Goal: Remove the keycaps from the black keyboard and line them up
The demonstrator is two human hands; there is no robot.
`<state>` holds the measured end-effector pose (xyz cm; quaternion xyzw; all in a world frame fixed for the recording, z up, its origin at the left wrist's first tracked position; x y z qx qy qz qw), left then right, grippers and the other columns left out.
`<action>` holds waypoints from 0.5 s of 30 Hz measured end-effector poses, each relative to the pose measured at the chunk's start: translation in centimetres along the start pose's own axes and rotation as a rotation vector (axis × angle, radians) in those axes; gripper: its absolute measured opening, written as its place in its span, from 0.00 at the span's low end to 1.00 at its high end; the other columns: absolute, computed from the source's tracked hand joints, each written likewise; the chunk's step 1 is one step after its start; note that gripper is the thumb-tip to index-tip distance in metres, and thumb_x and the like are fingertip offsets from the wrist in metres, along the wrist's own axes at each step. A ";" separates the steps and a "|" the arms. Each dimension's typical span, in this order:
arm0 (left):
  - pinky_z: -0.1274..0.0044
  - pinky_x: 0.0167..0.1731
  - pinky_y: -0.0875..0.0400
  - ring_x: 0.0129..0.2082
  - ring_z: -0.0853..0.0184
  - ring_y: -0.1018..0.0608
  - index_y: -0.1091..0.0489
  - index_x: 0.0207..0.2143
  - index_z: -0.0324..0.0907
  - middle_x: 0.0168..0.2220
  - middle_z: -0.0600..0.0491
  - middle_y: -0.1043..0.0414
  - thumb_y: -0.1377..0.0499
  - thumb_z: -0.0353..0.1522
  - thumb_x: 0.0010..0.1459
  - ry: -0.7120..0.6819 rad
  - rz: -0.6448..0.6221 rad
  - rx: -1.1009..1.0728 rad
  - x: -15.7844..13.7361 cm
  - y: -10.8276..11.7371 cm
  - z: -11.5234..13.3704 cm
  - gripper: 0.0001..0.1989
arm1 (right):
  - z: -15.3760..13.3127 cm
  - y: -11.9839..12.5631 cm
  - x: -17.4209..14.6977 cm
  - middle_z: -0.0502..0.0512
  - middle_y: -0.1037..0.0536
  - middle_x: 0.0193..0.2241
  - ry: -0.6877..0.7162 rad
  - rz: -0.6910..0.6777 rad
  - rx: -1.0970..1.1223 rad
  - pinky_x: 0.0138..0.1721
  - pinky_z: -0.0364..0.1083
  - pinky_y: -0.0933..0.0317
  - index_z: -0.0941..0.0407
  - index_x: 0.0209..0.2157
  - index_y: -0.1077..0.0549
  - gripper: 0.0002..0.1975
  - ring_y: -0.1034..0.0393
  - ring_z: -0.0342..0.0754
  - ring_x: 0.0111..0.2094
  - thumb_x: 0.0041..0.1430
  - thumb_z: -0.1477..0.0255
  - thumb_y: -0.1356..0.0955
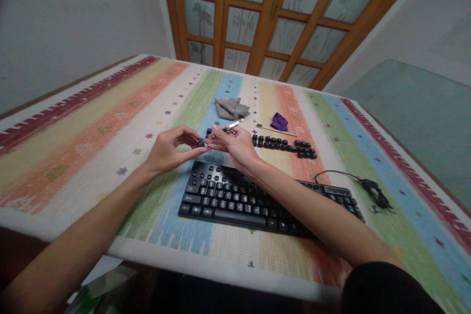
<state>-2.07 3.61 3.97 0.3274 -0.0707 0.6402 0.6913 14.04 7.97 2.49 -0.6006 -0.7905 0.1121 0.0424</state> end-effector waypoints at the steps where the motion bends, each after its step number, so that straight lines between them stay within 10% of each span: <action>1: 0.76 0.37 0.22 0.30 0.69 0.20 0.29 0.37 0.38 0.34 0.51 0.23 0.30 0.37 0.52 -0.002 0.012 -0.023 0.0 0.0 0.0 0.15 | 0.0 -0.1 0.0 0.53 0.19 0.27 0.009 0.010 0.013 0.39 0.48 0.22 0.56 0.30 0.30 0.22 0.19 0.48 0.29 0.44 0.59 0.20; 15: 0.74 0.39 0.23 0.32 0.70 0.21 0.30 0.39 0.39 0.44 0.49 0.26 0.27 0.33 0.45 0.321 -0.108 -0.432 -0.2 -1.0 -1.9 0.20 | -1.9 -0.9 -0.2 0.52 0.20 0.28 0.227 -0.018 -0.089 0.37 0.50 0.22 0.56 0.32 0.29 0.24 0.20 0.48 0.29 0.44 0.55 0.21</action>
Point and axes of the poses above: each hand's wrist, its own x-axis towards the middle knuckle, its own y-axis out of the back of the hand, z = x × y, the point moved 6 cm from there along x, towards the middle knuckle
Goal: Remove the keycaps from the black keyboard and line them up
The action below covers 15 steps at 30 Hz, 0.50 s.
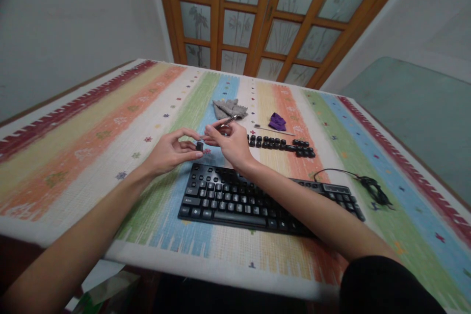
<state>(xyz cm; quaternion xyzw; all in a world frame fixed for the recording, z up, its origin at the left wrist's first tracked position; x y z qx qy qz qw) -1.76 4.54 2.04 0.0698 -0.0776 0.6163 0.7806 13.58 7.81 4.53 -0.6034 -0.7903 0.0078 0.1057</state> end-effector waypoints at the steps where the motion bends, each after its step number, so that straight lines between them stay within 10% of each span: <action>1: 0.74 0.38 0.23 0.32 0.71 0.21 0.30 0.41 0.39 0.45 0.49 0.26 0.28 0.32 0.45 0.017 -0.021 -0.005 0.0 -0.1 -0.2 0.21 | -0.2 0.1 0.1 0.52 0.20 0.28 0.026 0.006 -0.013 0.38 0.50 0.22 0.56 0.32 0.29 0.23 0.20 0.48 0.30 0.45 0.55 0.22; 12: 0.71 0.44 0.25 0.39 0.65 0.21 0.35 0.56 0.43 0.38 0.52 0.25 0.32 0.32 0.50 -0.029 0.067 0.137 0.0 0.3 0.2 0.31 | -1.2 2.2 -0.2 0.52 0.20 0.28 0.126 0.032 -0.136 0.38 0.50 0.22 0.56 0.32 0.29 0.21 0.19 0.49 0.31 0.48 0.56 0.22; 15: 0.73 0.40 0.27 0.38 0.65 0.23 0.27 0.47 0.42 0.38 0.50 0.24 0.32 0.34 0.49 -0.058 0.100 0.305 0.3 0.9 0.2 0.21 | -1.2 3.2 -0.3 0.54 0.19 0.29 0.125 0.064 -0.151 0.38 0.50 0.22 0.56 0.32 0.28 0.20 0.19 0.49 0.32 0.48 0.56 0.22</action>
Point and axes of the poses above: each hand's wrist, its own x-axis towards the middle knuckle, its own y-axis out of the back of the hand, z = x × y, the point moved 6 cm from there along x, towards the middle knuckle
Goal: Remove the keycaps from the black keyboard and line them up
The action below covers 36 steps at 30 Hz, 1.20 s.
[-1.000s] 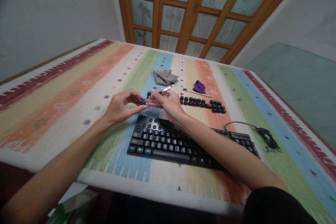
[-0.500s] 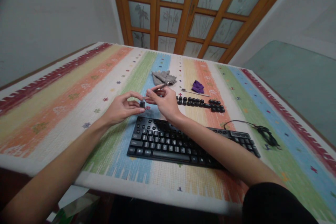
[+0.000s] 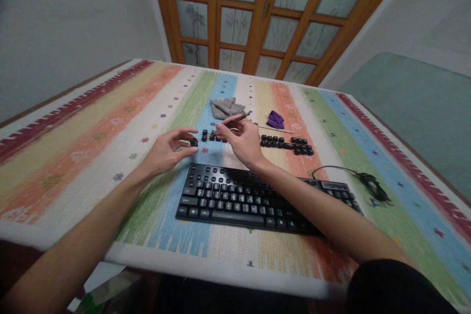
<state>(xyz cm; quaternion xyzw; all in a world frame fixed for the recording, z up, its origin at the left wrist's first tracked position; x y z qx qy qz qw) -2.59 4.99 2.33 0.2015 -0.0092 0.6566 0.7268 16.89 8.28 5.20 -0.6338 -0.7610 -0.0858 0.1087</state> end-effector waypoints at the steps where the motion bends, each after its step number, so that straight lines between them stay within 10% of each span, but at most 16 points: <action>1: 0.73 0.38 0.28 0.36 0.65 0.24 0.25 0.43 0.41 0.37 0.50 0.24 0.32 0.34 0.50 -0.004 0.000 0.068 0.1 0.1 -0.2 0.17 | 0.0 0.3 0.0 0.54 0.19 0.29 -0.003 0.003 -0.002 0.38 0.50 0.22 0.56 0.32 0.28 0.20 0.19 0.49 0.32 0.48 0.56 0.22; 11: 0.72 0.35 0.26 0.30 0.67 0.22 0.26 0.34 0.39 0.32 0.50 0.23 0.31 0.31 0.46 0.192 -0.026 0.081 0.4 -0.7 -3.1 0.11 | -0.2 1.7 -1.4 0.56 0.18 0.29 -0.032 -0.076 -0.017 0.38 0.50 0.22 0.57 0.32 0.27 0.21 0.19 0.50 0.33 0.48 0.56 0.22; 27: 0.73 0.33 0.28 0.29 0.66 0.22 0.28 0.38 0.41 0.32 0.50 0.21 0.32 0.30 0.48 0.060 0.032 0.246 1.4 -0.3 -3.6 0.14 | -0.3 2.4 -1.8 0.56 0.18 0.29 -0.019 -0.131 -0.068 0.40 0.52 0.23 0.57 0.33 0.26 0.21 0.20 0.50 0.33 0.49 0.57 0.22; 36: 0.73 0.35 0.29 0.29 0.66 0.22 0.30 0.36 0.41 0.34 0.50 0.20 0.32 0.30 0.50 0.023 0.092 0.317 1.4 -1.3 -2.9 0.11 | -1.0 0.2 -3.5 0.53 0.20 0.28 0.053 -0.398 -0.318 0.32 0.45 0.29 0.58 0.33 0.24 0.15 0.25 0.44 0.28 0.55 0.60 0.25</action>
Point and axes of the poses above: each hand's wrist, its own x-axis towards the middle knuckle, its own y-axis out of the back of the hand, z = x × y, the point moved 6 cm from there along x, towards the middle knuckle
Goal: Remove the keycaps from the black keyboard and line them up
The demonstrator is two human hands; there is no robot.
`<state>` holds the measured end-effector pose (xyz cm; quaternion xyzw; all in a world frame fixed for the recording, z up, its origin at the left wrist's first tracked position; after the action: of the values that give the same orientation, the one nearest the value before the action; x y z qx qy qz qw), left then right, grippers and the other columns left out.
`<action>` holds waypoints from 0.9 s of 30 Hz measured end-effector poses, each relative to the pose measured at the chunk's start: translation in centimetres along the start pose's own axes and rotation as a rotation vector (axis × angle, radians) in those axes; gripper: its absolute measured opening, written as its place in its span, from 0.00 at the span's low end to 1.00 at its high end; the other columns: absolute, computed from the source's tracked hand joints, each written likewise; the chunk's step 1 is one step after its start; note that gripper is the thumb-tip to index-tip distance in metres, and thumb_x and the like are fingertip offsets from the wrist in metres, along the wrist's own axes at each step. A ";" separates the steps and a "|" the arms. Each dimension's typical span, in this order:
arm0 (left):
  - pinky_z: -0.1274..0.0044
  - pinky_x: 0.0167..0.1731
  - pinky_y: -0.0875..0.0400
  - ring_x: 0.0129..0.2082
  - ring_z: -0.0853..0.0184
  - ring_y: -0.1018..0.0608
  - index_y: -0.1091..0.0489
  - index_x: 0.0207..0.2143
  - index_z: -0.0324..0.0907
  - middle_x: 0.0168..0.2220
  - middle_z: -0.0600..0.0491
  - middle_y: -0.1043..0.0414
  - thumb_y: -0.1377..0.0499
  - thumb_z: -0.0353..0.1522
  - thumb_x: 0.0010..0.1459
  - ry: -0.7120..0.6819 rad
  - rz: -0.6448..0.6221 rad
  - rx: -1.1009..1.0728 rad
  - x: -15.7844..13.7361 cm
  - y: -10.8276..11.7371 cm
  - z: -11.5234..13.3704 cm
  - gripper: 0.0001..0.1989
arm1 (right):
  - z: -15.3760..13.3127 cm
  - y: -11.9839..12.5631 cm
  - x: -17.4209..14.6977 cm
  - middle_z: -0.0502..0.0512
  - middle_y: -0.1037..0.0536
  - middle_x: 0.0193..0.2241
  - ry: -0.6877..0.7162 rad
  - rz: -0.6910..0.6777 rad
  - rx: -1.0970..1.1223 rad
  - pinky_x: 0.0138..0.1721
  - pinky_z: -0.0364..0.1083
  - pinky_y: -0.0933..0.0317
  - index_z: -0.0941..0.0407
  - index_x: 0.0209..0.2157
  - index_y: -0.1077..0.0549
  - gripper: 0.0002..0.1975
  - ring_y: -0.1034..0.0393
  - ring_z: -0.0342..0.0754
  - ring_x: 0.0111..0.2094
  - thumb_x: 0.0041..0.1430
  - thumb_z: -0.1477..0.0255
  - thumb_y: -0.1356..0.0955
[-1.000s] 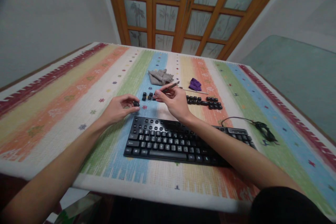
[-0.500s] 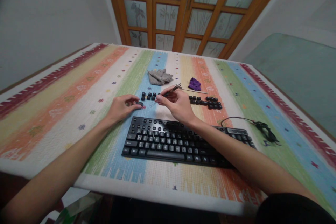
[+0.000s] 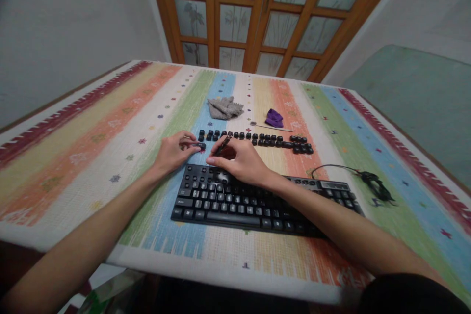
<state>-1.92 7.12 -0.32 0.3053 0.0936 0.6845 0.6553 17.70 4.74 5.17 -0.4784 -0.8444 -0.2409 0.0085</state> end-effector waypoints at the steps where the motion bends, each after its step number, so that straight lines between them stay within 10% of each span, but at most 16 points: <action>1: 0.73 0.35 0.29 0.29 0.66 0.22 0.30 0.35 0.41 0.34 0.50 0.20 0.32 0.30 0.50 -0.005 0.003 0.011 0.0 -0.1 0.1 0.11 | -0.1 -0.3 -0.1 0.52 0.20 0.28 0.008 -0.016 -0.012 0.32 0.44 0.30 0.57 0.33 0.23 0.14 0.25 0.44 0.28 0.56 0.60 0.26; 27: 0.73 0.35 0.26 0.29 0.66 0.21 0.29 0.36 0.41 0.34 0.50 0.20 0.34 0.31 0.52 0.012 0.032 -0.004 -0.3 -0.1 -0.2 0.09 | -1.9 -3.7 -1.7 0.54 0.19 0.31 0.207 -0.146 -0.201 0.36 0.44 0.30 0.57 0.35 0.22 0.13 0.23 0.45 0.30 0.62 0.60 0.29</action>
<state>-1.95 6.91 -0.67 0.3011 0.0913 0.6968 0.6445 15.19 0.95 4.97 -0.3866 -0.8433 -0.3720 0.0302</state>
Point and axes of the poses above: each hand's wrist, its own x-axis towards the middle knuckle, its own y-axis out of the back of the hand, z = x × y, the point moved 6 cm from there along x, towards the middle knuckle
